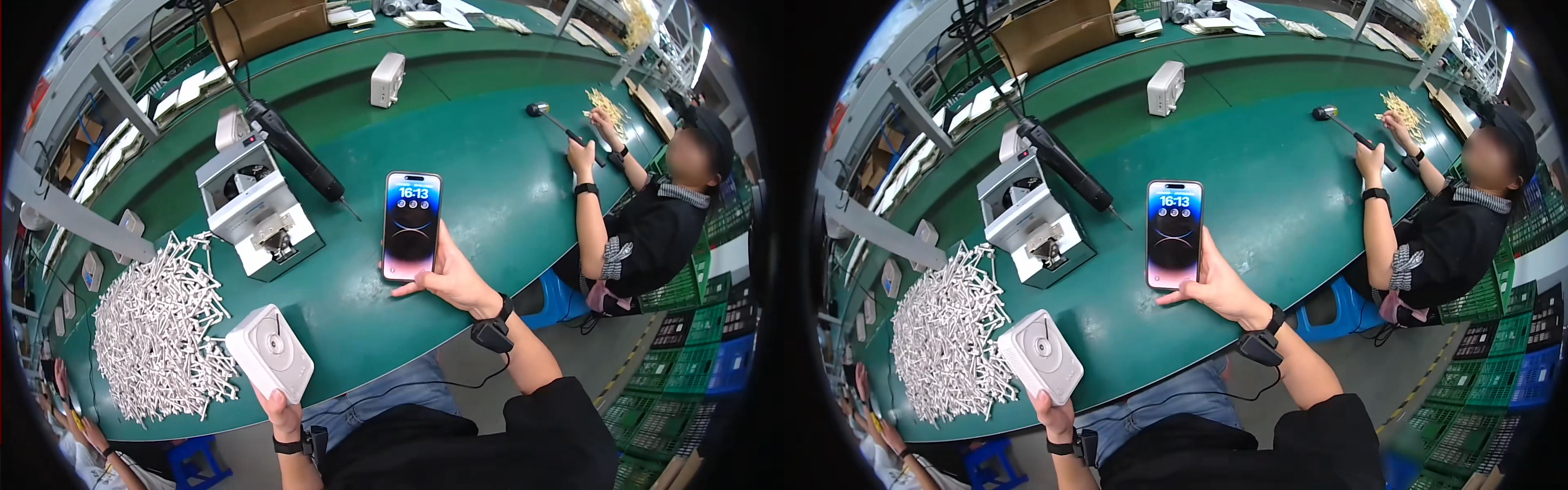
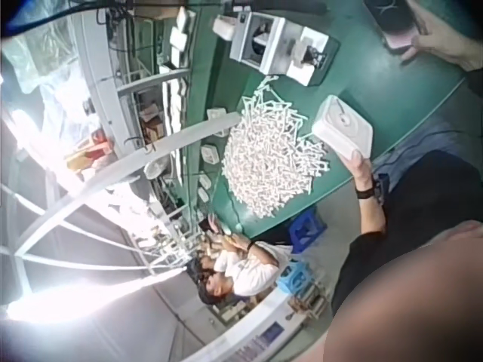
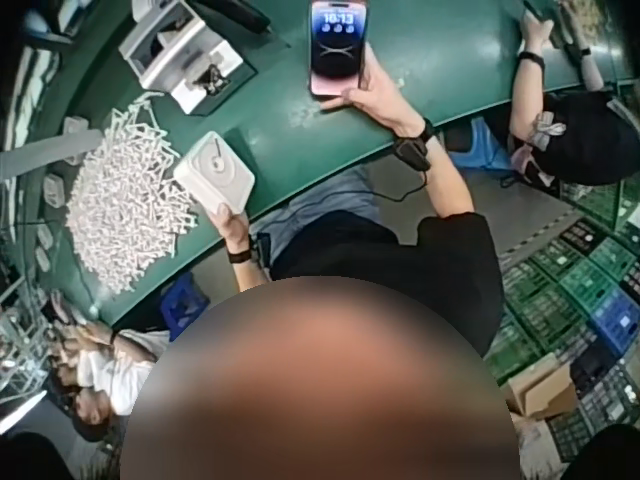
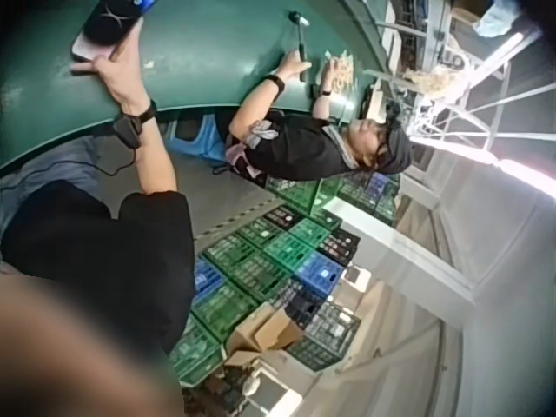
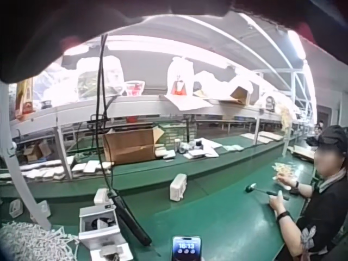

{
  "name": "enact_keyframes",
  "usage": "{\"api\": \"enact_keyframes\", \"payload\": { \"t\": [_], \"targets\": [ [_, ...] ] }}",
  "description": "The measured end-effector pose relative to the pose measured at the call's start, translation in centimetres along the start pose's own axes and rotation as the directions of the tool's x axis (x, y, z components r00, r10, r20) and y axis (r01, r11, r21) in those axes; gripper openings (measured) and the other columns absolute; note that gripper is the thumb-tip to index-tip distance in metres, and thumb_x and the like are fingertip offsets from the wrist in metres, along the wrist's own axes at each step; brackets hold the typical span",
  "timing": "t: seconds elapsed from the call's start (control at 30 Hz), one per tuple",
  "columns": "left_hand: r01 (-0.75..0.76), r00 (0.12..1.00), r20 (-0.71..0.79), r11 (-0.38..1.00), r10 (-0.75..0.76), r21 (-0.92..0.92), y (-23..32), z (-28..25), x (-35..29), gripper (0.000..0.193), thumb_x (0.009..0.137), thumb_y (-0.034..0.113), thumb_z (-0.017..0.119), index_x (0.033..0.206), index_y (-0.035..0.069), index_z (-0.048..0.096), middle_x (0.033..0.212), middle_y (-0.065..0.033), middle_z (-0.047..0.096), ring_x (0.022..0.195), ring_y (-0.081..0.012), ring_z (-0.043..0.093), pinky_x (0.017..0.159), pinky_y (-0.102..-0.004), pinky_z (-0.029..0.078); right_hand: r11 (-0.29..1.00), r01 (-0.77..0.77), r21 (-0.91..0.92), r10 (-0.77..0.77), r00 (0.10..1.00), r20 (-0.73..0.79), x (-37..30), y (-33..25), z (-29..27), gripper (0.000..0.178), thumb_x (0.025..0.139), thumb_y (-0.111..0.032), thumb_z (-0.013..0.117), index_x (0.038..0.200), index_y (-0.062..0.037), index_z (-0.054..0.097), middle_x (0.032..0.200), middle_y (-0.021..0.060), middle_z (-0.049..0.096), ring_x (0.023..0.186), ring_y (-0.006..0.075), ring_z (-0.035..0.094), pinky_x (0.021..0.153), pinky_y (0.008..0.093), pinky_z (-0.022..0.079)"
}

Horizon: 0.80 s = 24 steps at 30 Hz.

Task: Assemble small white plastic electronic enclosures with internal components and secure them with an electric screwdriver.

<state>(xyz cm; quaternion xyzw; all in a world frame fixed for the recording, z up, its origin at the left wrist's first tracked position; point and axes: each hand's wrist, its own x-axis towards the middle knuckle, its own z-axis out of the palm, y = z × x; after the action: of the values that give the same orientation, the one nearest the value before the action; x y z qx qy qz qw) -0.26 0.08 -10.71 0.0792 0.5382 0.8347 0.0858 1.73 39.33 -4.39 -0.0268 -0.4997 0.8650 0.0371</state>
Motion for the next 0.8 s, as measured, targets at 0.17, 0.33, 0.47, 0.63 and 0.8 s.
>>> {"api": "enact_keyframes", "payload": {
  "t": [0.17,0.33,0.47,0.63,0.8],
  "targets": [
    [-0.015,1.0,-0.003,1.0,0.015,0.027,0.09,-0.88,-0.37,0.093,0.091,0.044,0.069,0.163,-0.001,0.032,0.161,-0.0157,0.048,0.145,-0.0306,0.051,0.123,-0.0473,0.038,0.989,-0.07,0.129,0.072,0.997,-0.012,0.23,-0.35,-0.13,0.106,0.091,0.009,0.055,0.172,-0.0283,-0.003,0.162,0.0172,0.041,0.139,0.0429,0.058,0.096,0.0609,0.064],
    [0.016,1.0,-0.005,0.998,-0.017,-0.053,0.19,-0.97,-0.03,0.092,0.091,0.045,0.069,0.163,0.0,0.034,0.16,-0.015,0.049,0.146,-0.0306,0.05,0.123,-0.0472,0.038,0.996,-0.02,0.085,0.02,1.0,-0.007,0.24,-0.4,-0.46,0.105,0.091,0.007,0.055,0.172,-0.0275,-0.003,0.159,0.0194,0.044,0.137,0.0433,0.06,0.094,0.0598,0.065],
    [0.014,1.0,-0.012,0.997,-0.015,-0.077,-0.01,-0.93,0.16,0.092,0.091,0.046,0.069,0.163,0.0,0.035,0.16,-0.0144,0.049,0.146,-0.0305,0.05,0.123,-0.0471,0.037,0.998,0.018,0.058,-0.017,1.0,-0.017,0.34,0.09,-0.88,0.105,0.09,0.008,0.056,0.172,-0.0264,-0.001,0.155,0.0219,0.048,0.133,0.0433,0.063,0.092,0.0572,0.066],
    [0.01,1.0,0.006,0.999,-0.01,-0.042,0.22,-0.76,0.13,0.092,0.091,0.045,0.07,0.163,0.0,0.034,0.16,-0.0145,0.05,0.145,-0.0309,0.051,0.123,-0.047,0.038,0.998,0.045,0.044,-0.044,0.999,-0.024,0.55,0.33,-0.76,0.103,0.091,0.007,0.057,0.171,-0.0252,0.001,0.152,0.0235,0.05,0.127,0.0424,0.066,0.089,0.0545,0.067],
    [0.014,1.0,0.016,0.999,-0.014,-0.036,0.14,-0.93,0.04,0.091,0.091,0.044,0.07,0.163,0.0,0.034,0.159,-0.0146,0.051,0.144,-0.031,0.052,0.122,-0.0467,0.039,0.975,-0.025,0.223,0.033,0.999,-0.033,0.68,-0.34,-0.78,0.099,0.093,0.006,0.057,0.171,-0.0238,0.004,0.151,0.0239,0.052,0.125,0.0424,0.067,0.088,0.054,0.067]
  ]
}}
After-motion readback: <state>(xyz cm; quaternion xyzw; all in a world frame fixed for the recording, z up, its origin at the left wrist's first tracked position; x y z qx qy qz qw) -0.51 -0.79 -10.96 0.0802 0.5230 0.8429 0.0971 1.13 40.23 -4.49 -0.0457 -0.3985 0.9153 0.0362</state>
